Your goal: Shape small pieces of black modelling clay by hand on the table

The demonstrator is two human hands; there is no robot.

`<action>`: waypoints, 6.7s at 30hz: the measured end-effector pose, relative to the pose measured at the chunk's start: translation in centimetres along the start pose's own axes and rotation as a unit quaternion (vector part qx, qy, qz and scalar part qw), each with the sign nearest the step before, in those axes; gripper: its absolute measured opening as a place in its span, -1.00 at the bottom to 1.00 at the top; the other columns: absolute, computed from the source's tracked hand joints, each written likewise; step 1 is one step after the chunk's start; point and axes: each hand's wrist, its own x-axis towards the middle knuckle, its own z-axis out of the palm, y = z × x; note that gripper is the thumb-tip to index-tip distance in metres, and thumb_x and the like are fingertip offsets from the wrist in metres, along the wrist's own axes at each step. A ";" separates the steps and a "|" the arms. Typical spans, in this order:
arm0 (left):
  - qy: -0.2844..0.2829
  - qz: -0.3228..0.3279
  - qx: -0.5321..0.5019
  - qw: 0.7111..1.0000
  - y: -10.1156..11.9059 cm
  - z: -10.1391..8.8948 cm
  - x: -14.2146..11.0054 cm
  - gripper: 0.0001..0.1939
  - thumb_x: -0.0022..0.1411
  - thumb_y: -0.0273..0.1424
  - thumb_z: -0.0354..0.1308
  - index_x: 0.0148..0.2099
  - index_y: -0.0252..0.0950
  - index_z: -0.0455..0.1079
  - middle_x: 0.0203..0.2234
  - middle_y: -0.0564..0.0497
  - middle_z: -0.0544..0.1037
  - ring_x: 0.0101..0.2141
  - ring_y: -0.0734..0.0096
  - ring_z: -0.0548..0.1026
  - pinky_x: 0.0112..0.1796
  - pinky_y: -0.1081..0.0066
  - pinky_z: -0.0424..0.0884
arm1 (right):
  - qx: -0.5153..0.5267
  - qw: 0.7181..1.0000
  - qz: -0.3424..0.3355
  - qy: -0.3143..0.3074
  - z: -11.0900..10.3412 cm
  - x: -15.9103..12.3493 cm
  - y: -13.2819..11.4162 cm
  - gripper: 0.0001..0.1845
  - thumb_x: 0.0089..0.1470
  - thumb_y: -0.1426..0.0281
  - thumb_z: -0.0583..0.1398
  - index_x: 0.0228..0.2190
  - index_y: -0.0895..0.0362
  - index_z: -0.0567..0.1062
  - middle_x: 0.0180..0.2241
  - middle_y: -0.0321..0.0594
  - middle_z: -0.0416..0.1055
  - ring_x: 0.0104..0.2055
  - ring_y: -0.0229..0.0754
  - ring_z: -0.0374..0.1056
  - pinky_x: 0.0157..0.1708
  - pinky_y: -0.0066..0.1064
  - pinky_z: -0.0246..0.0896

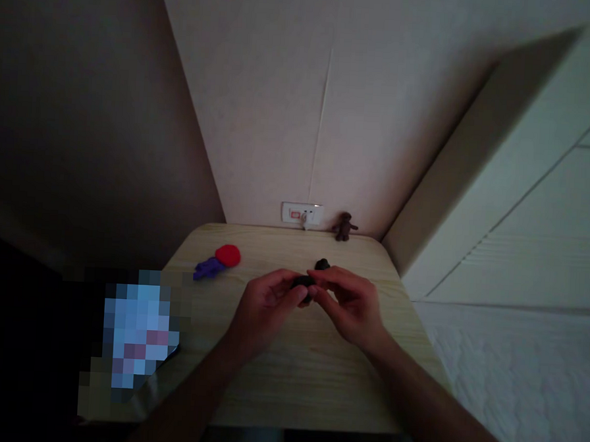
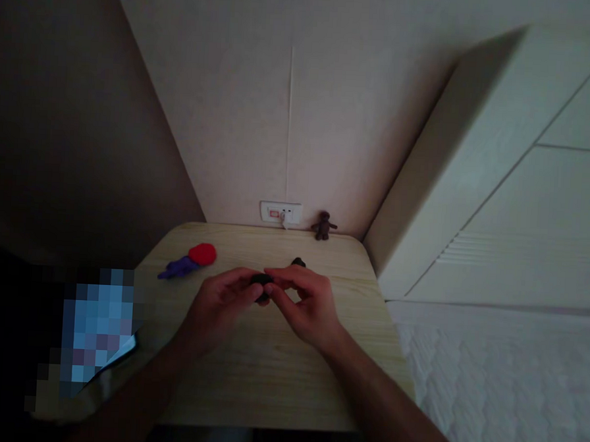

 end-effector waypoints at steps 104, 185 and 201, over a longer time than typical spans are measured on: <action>-0.074 -0.026 -0.079 0.994 -8.1 0.8 7.7 -0.88 0.07 -0.32 0.43 -0.36 -0.27 0.67 -0.47 -0.01 0.66 -0.41 0.42 0.51 -0.29 0.41 0.37 | -0.103 0.989 0.085 0.064 -2.3 -0.3 4.3 -0.81 0.22 0.32 0.27 -0.18 0.13 0.63 -0.44 -0.23 0.56 -0.58 -0.35 0.37 -0.60 -0.52 0.32; -0.057 -0.041 -0.097 0.993 -8.5 1.0 8.2 -0.82 0.08 -0.29 0.42 -0.32 -0.31 0.65 -0.44 -0.01 0.64 -0.37 0.40 0.51 -0.26 0.39 0.36 | -0.129 0.985 0.101 0.055 -3.1 -0.1 4.9 -0.72 0.21 0.30 0.30 -0.06 0.08 0.65 -0.33 -0.17 0.60 -0.49 -0.31 0.38 -0.50 -0.45 0.34; -0.065 -0.052 -0.090 0.992 -8.8 0.7 8.3 -0.84 0.08 -0.30 0.41 -0.35 -0.30 0.65 -0.44 -0.02 0.64 -0.36 0.36 0.51 -0.25 0.36 0.34 | -0.094 0.989 0.112 0.034 -3.0 -0.1 4.9 -0.75 0.21 0.30 0.30 -0.09 0.09 0.63 -0.35 -0.20 0.60 -0.44 -0.28 0.44 -0.44 -0.45 0.41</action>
